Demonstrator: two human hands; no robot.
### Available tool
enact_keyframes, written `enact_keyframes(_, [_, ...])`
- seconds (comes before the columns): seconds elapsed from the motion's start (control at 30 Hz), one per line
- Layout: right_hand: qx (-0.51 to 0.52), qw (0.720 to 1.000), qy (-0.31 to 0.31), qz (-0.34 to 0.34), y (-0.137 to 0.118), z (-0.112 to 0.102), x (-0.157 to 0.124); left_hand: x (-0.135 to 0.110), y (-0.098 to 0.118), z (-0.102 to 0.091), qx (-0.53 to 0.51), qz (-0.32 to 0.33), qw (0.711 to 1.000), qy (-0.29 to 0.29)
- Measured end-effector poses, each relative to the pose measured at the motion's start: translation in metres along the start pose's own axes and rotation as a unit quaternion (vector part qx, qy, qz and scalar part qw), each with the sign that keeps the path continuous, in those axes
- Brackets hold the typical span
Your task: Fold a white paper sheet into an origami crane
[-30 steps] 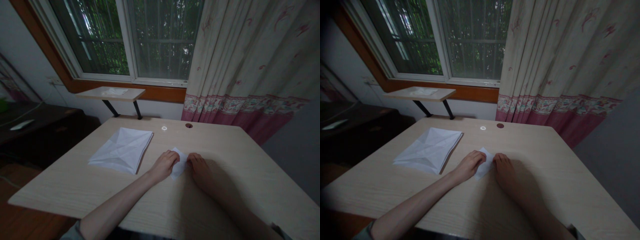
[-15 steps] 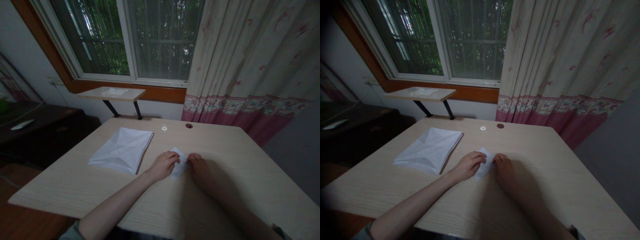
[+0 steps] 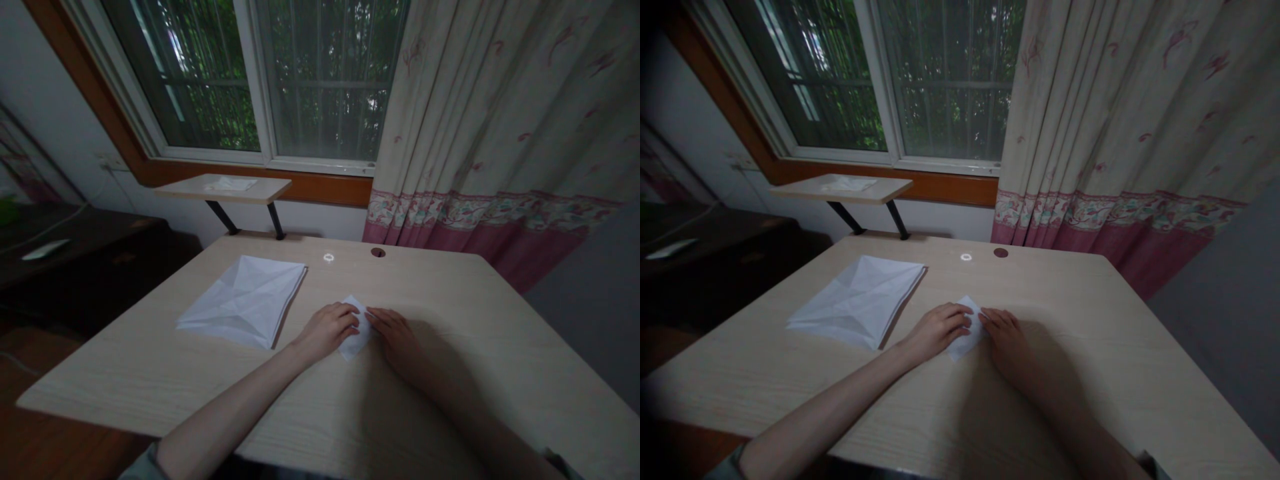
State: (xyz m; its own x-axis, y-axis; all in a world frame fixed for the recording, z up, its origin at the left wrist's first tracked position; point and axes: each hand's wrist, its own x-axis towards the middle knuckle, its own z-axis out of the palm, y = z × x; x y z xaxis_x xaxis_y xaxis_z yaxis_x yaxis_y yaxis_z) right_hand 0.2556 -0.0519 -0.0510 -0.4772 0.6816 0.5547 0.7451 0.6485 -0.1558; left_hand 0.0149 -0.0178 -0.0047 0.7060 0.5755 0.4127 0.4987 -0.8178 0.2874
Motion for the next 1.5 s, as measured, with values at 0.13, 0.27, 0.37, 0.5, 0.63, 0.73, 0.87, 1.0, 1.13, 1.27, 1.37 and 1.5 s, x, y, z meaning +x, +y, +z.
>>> enact_keyframes(0.13, [-0.011,1.000,-0.016,-0.005,0.001,-0.004,0.000,0.000,0.000,-0.004,0.056,0.035,0.998,-0.001])
enact_keyframes(0.27, [-0.032,0.999,-0.031,-0.002,-0.003,-0.010,0.002,0.001,0.001,-0.008,0.085,0.059,0.995,0.008])
enact_keyframes(0.37, [-0.046,0.998,-0.036,0.003,-0.006,-0.015,0.004,0.001,0.003,-0.009,0.101,0.073,0.992,0.008])
enact_keyframes(0.5, [-0.055,0.997,-0.047,0.006,-0.011,-0.022,0.007,0.000,0.003,-0.009,0.106,0.089,0.990,0.009])
enact_keyframes(0.63, [-0.060,0.997,-0.047,0.012,-0.013,-0.026,0.007,0.000,0.004,-0.009,0.112,0.094,0.989,0.004])
enact_keyframes(0.73, [-0.053,0.998,-0.030,0.022,-0.012,-0.024,0.006,0.000,0.003,-0.010,0.126,0.084,0.988,-0.005])
enact_keyframes(0.87, [-0.033,0.998,-0.030,0.033,-0.013,-0.024,0.007,0.000,0.000,-0.011,0.134,0.062,0.989,-0.022])
enact_keyframes(1.0, [-0.017,0.998,-0.038,0.043,-0.017,-0.027,0.010,-0.001,-0.001,-0.009,0.114,0.017,0.993,-0.024])
enact_keyframes(1.13, [-0.016,0.998,-0.032,0.042,-0.019,-0.030,0.012,0.000,0.003,-0.009,0.090,0.000,0.996,-0.011])
enact_keyframes(1.27, [-0.018,0.998,-0.038,0.041,-0.022,-0.038,0.015,0.000,0.006,-0.010,0.081,-0.010,0.997,-0.003])
enact_keyframes(1.37, [-0.012,0.998,-0.046,0.036,-0.024,-0.044,0.018,-0.001,0.006,-0.010,0.062,-0.014,0.998,-0.013])
enact_keyframes(1.5, [0.005,0.999,-0.032,0.039,-0.027,-0.045,0.020,-0.001,0.005,-0.009,0.036,-0.027,0.999,-0.012])
